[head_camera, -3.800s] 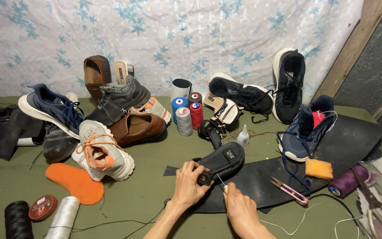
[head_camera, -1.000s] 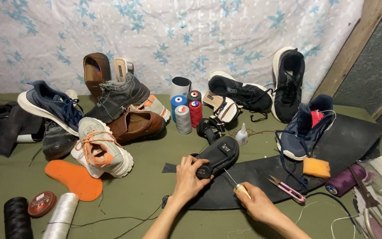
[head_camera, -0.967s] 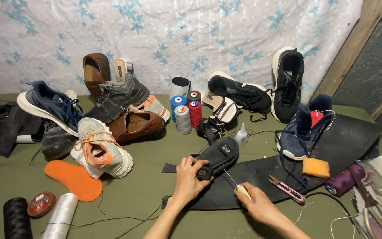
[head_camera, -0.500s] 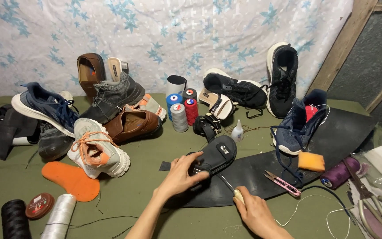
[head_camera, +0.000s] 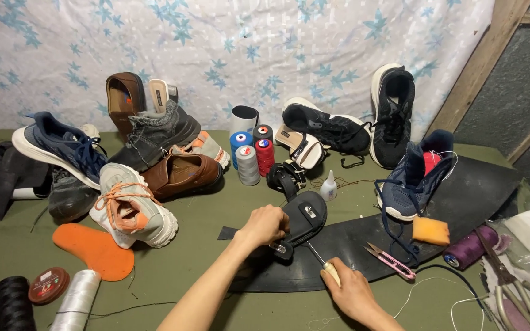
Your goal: Hand-stitching the strap of a black sandal using an awl and thread on a cluttered repair workbench.
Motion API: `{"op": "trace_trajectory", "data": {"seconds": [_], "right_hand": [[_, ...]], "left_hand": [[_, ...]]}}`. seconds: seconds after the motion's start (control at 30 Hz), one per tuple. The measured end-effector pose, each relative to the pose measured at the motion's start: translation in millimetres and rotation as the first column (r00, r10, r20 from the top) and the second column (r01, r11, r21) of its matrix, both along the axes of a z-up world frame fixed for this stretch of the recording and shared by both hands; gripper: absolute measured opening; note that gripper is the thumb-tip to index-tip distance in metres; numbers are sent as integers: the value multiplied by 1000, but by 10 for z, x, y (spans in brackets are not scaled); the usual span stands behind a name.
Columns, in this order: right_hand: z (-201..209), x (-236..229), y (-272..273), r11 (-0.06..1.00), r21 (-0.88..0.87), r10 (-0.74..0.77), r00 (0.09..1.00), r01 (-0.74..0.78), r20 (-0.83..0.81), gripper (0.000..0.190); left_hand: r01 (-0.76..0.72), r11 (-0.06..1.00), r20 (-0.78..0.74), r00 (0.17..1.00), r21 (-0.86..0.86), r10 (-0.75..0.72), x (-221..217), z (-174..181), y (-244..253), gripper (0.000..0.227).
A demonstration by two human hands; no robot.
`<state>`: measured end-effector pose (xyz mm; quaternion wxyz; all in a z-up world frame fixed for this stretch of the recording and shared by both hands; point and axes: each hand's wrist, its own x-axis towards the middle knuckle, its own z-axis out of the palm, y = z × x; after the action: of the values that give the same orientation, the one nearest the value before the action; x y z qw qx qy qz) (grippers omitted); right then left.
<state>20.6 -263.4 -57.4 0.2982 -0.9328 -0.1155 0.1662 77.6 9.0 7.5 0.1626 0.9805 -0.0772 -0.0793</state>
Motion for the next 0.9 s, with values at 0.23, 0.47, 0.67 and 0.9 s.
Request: {"op": "trace_trajectory", "data": {"seconds": [0.23, 0.47, 0.67, 0.9], "right_hand": [[9, -39, -2, 1000, 10, -7, 1000, 7, 8, 29], [-72, -115, -42, 1000, 27, 5, 994, -8, 109, 25], [-80, -147, -53, 1000, 18, 4, 993, -6, 119, 25], [-14, -174, -41, 1000, 26, -14, 991, 11, 136, 25]], "left_hand": [[-59, 992, 169, 983, -109, 77, -245, 11, 9, 10], [-78, 966, 256, 956, -245, 142, -408, 63, -117, 13], [-58, 962, 313, 939, -266, 143, -504, 85, -176, 16], [-79, 996, 593, 804, 44, 38, -837, -139, -445, 66]]}}
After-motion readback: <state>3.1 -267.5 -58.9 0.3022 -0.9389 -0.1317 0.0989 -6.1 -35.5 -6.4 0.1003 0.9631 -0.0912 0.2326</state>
